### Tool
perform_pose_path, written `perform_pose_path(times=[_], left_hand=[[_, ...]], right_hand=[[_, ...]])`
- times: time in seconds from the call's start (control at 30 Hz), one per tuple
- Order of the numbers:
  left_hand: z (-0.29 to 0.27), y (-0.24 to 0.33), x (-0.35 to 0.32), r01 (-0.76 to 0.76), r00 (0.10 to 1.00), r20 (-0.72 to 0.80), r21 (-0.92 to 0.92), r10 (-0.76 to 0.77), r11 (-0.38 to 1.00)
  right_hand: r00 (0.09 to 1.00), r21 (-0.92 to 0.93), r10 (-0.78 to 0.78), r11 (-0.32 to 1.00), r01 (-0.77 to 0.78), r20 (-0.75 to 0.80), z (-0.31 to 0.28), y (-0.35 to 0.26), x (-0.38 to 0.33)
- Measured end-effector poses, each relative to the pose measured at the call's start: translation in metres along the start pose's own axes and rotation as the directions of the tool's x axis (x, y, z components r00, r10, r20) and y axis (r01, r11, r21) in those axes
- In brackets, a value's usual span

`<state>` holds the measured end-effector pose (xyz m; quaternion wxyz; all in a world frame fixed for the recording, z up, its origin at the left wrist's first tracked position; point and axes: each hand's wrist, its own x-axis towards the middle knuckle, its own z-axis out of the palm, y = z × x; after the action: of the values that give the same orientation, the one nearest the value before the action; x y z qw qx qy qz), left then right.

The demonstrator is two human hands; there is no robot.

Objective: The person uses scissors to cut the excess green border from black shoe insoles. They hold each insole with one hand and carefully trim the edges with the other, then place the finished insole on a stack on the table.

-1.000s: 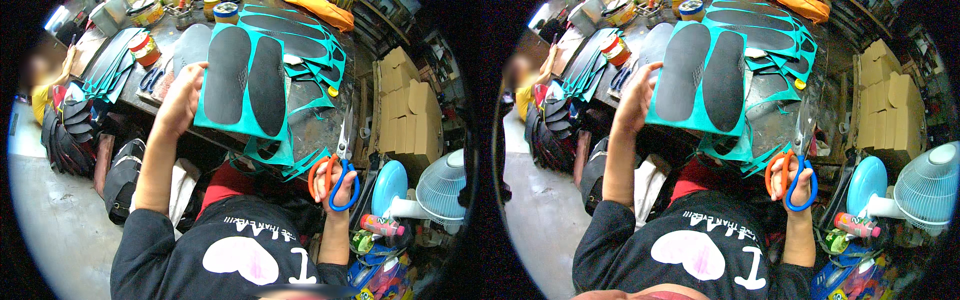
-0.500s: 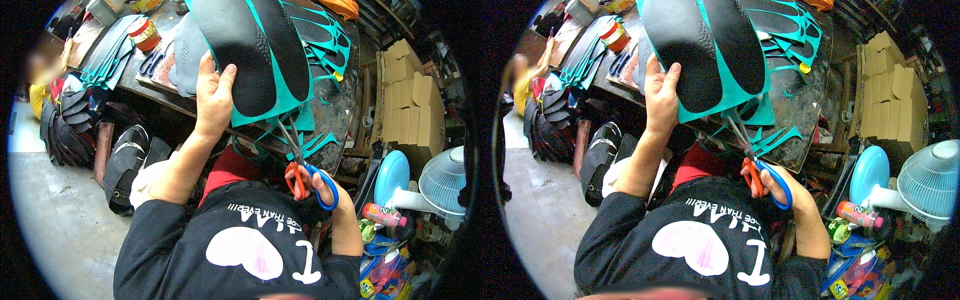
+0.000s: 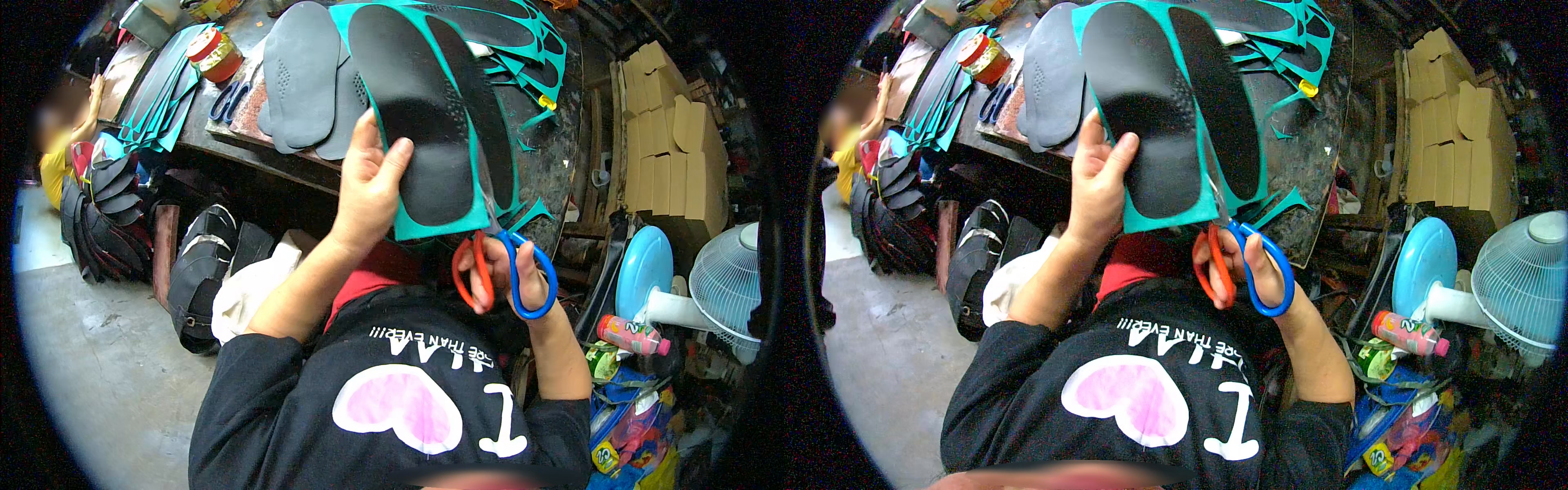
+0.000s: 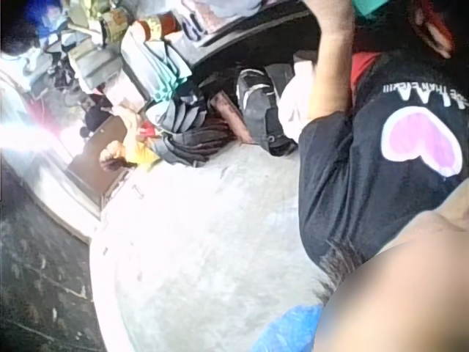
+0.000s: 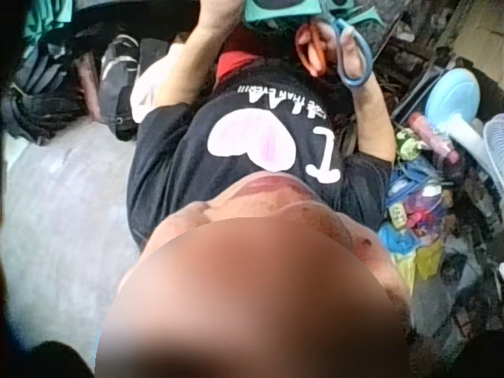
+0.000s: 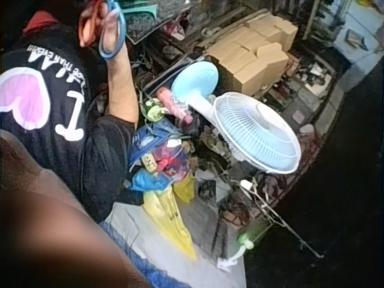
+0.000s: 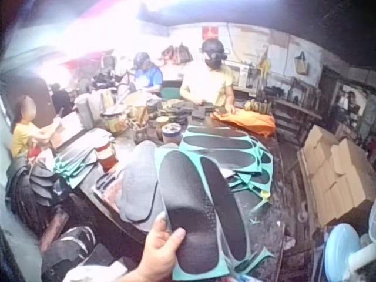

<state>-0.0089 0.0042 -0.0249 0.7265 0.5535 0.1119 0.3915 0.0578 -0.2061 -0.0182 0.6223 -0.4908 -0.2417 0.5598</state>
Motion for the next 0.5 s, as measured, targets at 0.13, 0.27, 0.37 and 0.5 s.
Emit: perform_pose_path(times=[0.13,0.27,0.37,0.5], left_hand=[[0.001,0.005,-0.003,0.156,0.987,-0.013,-0.132,-0.159,0.979],[-0.013,0.017,0.011,0.205,0.979,0.015,-0.109,-0.204,0.973],[-0.011,0.018,0.015,0.189,0.979,0.075,0.019,-0.190,0.982],[0.001,0.009,0.005,0.151,0.983,0.115,-0.062,-0.144,0.987]], right_hand=[[0.993,0.021,0.067,0.998,-0.065,-0.098,0.003,0.000,-0.004],[0.984,-0.163,0.136,0.975,-0.154,-0.112,0.003,-0.001,-0.010],[0.989,-0.124,0.137,0.982,-0.142,-0.049,0.001,-0.005,-0.008],[0.992,-0.068,0.085,0.993,-0.092,-0.097,0.005,-0.009,-0.005]])
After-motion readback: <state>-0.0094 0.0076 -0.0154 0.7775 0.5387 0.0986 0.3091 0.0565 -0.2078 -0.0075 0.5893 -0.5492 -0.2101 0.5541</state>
